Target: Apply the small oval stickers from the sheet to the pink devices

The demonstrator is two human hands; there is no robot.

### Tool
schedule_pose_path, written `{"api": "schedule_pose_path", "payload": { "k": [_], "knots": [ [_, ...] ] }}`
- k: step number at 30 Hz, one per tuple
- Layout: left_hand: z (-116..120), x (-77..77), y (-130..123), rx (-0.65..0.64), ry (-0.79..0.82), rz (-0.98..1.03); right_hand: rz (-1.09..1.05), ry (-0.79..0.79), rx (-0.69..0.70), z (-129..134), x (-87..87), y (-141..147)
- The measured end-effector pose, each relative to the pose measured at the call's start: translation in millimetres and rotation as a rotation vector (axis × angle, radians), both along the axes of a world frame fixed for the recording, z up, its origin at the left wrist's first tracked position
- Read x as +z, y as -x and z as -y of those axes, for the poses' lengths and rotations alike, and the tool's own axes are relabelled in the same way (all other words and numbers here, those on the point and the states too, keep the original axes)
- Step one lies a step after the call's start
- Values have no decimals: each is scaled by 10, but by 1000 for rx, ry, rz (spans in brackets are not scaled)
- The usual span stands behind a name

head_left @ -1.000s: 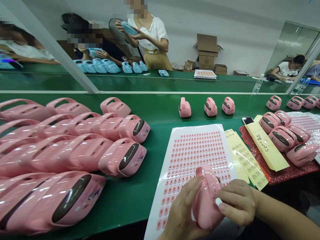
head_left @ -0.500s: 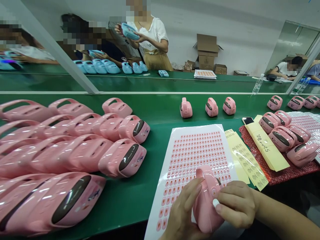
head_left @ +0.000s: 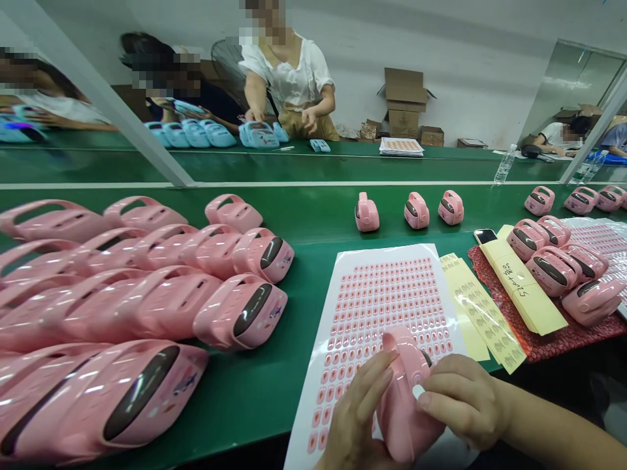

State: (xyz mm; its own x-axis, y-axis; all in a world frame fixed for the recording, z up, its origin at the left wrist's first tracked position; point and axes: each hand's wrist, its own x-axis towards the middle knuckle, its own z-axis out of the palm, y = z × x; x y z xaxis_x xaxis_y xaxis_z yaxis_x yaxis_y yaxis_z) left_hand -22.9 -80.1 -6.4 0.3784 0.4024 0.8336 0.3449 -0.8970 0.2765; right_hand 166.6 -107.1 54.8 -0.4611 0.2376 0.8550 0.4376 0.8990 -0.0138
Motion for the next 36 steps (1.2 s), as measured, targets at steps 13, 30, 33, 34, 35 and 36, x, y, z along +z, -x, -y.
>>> {"api": "schedule_pose_path", "payload": {
  "k": [13, 30, 33, 34, 35, 36],
  "knots": [
    [18, -20, 2, -63, 38, 41, -193, 665, 26, 91, 8, 3],
    [20, -34, -51, -25, 61, 46, -597, 1107, 115, 60, -369, 208],
    [21, -18, -50, -25, 49, 34, -529, 1119, 126, 76, -357, 155],
    [17, -11, -48, -27, 48, 33, -508, 1134, 131, 77, -355, 141],
    [12, -4, -45, -33, 47, 31, -496, 1148, 130, 77, -356, 134],
    [4, 1, -41, -44, 42, 27, -496, 1156, 121, 75, -362, 136]
  ]
}}
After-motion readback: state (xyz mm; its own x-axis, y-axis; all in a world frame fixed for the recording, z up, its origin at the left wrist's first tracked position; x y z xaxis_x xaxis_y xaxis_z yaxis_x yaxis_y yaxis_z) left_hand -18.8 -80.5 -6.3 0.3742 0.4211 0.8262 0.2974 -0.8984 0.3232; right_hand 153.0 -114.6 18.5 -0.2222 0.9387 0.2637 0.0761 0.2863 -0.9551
